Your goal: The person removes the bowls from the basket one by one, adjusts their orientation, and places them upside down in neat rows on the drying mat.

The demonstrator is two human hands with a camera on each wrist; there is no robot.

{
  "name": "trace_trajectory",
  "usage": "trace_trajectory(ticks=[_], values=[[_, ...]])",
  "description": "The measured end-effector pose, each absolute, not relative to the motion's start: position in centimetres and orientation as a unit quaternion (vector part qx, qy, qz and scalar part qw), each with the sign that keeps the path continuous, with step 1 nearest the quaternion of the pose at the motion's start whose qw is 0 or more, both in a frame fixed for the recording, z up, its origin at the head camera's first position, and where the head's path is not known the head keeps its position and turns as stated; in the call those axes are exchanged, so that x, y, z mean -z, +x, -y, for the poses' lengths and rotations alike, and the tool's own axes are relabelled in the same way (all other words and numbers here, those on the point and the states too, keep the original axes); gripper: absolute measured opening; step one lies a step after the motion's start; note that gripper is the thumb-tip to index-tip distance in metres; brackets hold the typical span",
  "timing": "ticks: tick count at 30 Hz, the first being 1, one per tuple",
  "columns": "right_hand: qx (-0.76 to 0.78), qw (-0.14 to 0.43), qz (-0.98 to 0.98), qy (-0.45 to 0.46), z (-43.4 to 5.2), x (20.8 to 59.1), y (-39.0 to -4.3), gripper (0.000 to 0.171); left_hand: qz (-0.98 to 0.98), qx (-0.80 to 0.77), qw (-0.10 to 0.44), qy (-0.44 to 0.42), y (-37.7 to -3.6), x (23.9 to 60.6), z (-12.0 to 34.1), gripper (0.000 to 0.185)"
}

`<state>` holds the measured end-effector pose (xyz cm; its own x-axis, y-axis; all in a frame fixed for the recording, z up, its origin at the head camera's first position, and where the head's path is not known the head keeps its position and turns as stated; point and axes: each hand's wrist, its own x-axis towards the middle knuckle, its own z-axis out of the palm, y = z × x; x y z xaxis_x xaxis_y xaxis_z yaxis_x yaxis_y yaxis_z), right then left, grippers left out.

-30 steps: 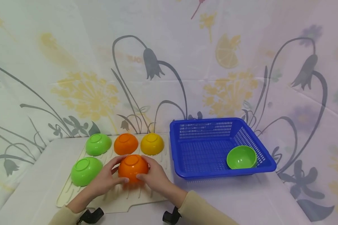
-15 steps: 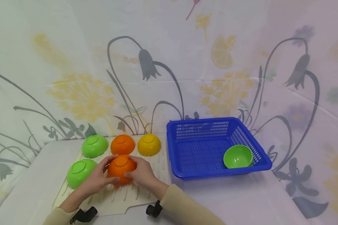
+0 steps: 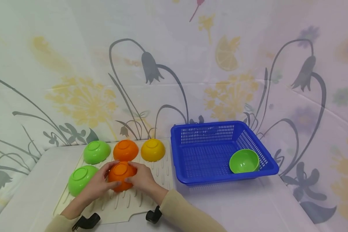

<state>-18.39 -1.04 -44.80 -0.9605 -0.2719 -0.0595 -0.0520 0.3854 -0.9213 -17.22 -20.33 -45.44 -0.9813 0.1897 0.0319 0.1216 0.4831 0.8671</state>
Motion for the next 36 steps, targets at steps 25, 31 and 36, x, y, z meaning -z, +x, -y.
trace_trajectory(ticks=[25,31,36], values=[[0.63,0.161,-0.748,-0.134,-1.1,45.1,-18.7,0.053,-0.886,-0.457,0.048,0.064,-17.7,45.7,20.8,0.074],[0.628,0.144,-0.751,-0.148,-1.5,43.1,-17.9,0.052,-0.884,-0.461,0.046,0.062,-17.6,45.5,20.7,0.073],[0.629,0.115,-0.751,-0.166,-2.0,41.0,-17.3,0.052,-0.884,-0.46,0.047,0.06,-17.6,45.6,20.8,0.074]])
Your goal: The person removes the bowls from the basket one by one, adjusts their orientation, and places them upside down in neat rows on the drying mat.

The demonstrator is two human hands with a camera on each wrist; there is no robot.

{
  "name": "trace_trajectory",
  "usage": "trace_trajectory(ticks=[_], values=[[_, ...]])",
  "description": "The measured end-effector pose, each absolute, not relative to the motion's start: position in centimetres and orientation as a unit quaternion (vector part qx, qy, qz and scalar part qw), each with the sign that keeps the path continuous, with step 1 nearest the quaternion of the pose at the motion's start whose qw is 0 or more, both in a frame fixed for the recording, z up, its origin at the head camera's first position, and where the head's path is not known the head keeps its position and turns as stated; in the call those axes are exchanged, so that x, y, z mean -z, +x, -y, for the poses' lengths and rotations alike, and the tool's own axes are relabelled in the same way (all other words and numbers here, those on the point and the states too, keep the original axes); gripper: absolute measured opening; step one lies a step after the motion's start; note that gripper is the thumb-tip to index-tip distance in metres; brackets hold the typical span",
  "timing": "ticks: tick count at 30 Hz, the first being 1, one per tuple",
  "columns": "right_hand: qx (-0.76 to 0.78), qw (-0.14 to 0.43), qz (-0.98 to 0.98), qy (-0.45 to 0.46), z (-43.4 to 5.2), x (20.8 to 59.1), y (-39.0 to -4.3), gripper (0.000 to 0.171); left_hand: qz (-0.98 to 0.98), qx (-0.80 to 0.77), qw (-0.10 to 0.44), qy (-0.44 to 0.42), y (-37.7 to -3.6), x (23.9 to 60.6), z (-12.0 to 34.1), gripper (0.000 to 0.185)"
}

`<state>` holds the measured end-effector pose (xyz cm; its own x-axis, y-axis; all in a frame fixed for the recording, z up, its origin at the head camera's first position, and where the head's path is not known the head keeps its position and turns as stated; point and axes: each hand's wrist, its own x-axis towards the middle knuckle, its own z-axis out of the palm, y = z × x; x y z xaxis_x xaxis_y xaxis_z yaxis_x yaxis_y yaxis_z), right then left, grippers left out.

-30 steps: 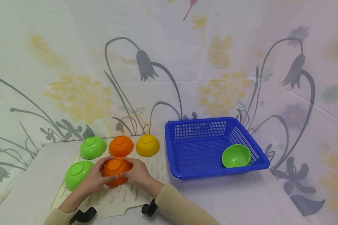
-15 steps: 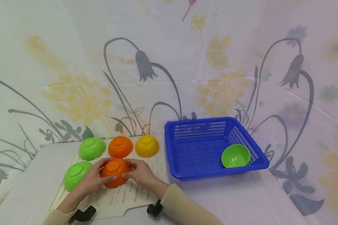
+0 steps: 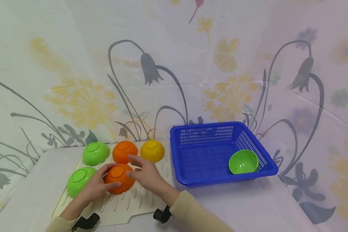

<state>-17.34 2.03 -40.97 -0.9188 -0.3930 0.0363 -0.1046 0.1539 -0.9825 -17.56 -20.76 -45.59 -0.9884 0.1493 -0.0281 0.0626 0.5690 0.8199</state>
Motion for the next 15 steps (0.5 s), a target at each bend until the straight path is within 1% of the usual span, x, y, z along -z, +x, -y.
trace_trajectory(ticks=[9,15], values=[[0.621,0.079,-0.756,-0.192,-3.8,38.2,-17.1,0.048,-0.886,-0.458,0.055,0.048,-17.4,45.4,20.6,0.075],[0.596,0.021,-0.777,-0.202,-6.4,36.1,-17.2,0.045,-0.884,-0.462,0.052,0.05,-17.5,45.5,20.6,0.075]])
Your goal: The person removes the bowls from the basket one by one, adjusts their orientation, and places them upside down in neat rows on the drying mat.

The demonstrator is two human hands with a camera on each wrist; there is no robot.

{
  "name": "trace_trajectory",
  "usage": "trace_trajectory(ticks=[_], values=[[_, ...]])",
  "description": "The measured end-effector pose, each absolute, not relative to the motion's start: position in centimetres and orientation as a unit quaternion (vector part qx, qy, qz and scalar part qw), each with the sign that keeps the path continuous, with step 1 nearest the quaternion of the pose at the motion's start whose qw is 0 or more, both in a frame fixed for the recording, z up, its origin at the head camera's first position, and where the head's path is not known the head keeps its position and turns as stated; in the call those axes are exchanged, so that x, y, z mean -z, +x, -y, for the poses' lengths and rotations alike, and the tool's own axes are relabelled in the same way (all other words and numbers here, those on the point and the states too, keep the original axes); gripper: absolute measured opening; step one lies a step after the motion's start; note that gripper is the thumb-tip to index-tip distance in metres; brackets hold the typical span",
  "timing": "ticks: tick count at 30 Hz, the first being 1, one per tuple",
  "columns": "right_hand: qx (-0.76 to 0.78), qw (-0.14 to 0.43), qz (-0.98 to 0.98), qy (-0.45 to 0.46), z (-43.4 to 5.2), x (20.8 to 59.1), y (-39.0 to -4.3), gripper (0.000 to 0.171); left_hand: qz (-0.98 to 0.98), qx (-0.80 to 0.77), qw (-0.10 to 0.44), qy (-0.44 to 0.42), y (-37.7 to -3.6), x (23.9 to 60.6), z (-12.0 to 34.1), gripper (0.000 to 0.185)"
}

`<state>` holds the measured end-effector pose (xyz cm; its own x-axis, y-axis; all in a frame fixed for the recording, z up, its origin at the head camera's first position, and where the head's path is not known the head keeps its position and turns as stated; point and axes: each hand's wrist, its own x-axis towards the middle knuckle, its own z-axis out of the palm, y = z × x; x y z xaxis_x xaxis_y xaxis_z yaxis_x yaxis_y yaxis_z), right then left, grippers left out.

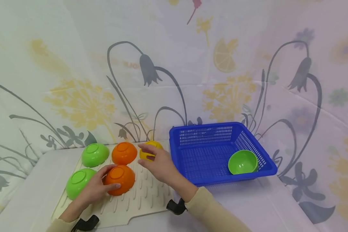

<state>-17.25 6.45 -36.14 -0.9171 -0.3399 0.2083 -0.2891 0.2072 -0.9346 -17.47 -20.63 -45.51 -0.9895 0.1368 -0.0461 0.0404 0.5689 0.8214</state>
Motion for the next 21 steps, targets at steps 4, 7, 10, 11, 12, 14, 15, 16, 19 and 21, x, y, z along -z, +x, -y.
trace_trajectory(ticks=[4,7,10,11,12,14,15,16,19,21], values=[[0.57,-0.01,-0.801,-0.183,-8.5,35.1,-17.7,0.045,-0.884,-0.463,0.051,0.05,-17.5,45.7,20.7,0.075],[0.546,-0.025,-0.82,-0.166,-10.3,34.3,-18.1,0.046,-0.885,-0.46,0.054,0.051,-17.6,45.7,20.7,0.076],[0.526,-0.035,-0.836,-0.155,-12.2,33.6,-18.7,0.046,-0.885,-0.46,0.054,0.05,-17.6,45.8,20.8,0.076],[0.519,-0.039,-0.84,-0.154,-12.8,33.3,-18.9,0.046,-0.885,-0.459,0.052,0.049,-17.6,45.8,20.8,0.076],[0.513,-0.042,-0.844,-0.151,-13.4,33.1,-19.1,0.045,-0.885,-0.46,0.05,0.051,-17.5,45.8,20.8,0.076],[0.502,-0.046,-0.852,-0.145,-14.7,32.6,-19.6,0.044,-0.885,-0.461,0.05,0.052,-17.5,45.8,20.8,0.076],[0.496,-0.048,-0.856,-0.141,-15.4,32.5,-19.8,0.044,-0.884,-0.461,0.05,0.051,-17.5,45.7,20.8,0.076],[0.488,-0.049,-0.861,-0.136,-16.1,32.3,-20.1,0.043,-0.884,-0.462,0.051,0.051,-17.6,45.8,20.7,0.077],[0.47,-0.052,-0.872,-0.127,-18.2,32.0,-20.8,0.042,-0.884,-0.462,0.054,0.048,-17.6,45.8,20.6,0.077],[0.457,-0.053,-0.879,-0.124,-19.6,31.9,-21.1,0.041,-0.884,-0.462,0.053,0.048,-17.6,45.7,20.6,0.078]])
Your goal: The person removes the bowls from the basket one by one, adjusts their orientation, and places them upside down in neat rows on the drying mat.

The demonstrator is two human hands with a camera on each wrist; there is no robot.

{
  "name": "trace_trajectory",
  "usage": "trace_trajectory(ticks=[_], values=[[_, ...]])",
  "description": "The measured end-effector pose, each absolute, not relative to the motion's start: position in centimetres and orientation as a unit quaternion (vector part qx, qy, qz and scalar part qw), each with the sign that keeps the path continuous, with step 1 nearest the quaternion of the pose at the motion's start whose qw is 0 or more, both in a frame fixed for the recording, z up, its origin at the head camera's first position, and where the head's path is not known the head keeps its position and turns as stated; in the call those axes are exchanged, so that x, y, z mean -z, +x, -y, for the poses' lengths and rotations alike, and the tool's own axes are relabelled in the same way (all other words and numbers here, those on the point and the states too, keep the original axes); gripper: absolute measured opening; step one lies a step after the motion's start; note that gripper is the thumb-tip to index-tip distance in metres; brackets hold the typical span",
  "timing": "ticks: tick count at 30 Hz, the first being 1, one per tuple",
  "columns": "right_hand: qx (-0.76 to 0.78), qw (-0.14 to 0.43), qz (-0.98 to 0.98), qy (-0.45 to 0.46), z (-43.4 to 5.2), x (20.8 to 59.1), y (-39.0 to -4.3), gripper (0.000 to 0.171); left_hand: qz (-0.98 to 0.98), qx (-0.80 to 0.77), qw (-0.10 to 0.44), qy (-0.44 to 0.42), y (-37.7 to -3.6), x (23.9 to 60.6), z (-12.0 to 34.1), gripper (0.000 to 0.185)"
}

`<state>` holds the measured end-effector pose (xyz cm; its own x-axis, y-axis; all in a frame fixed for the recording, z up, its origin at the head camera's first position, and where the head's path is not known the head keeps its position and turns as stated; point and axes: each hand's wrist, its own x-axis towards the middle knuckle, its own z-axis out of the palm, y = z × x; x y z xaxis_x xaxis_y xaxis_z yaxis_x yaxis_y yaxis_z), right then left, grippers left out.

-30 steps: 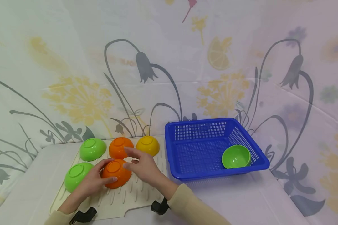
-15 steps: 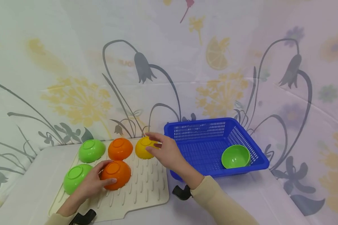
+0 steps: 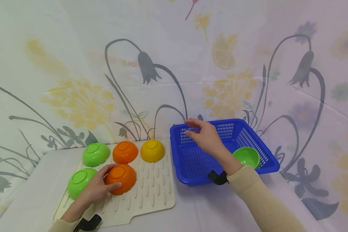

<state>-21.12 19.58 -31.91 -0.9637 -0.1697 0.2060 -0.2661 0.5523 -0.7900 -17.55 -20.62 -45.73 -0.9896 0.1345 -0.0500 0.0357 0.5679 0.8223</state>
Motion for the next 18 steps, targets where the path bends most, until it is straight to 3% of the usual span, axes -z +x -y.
trace_trajectory(ticks=[10,18], values=[[-0.391,0.082,0.91,0.109,-27.2,30.8,-23.0,0.033,-0.886,-0.458,0.047,0.052,-17.8,45.8,20.8,0.076],[-0.372,0.028,0.923,0.093,-33.6,32.1,-24.5,0.041,-0.882,-0.467,0.048,0.043,-17.6,45.6,20.8,0.074]])
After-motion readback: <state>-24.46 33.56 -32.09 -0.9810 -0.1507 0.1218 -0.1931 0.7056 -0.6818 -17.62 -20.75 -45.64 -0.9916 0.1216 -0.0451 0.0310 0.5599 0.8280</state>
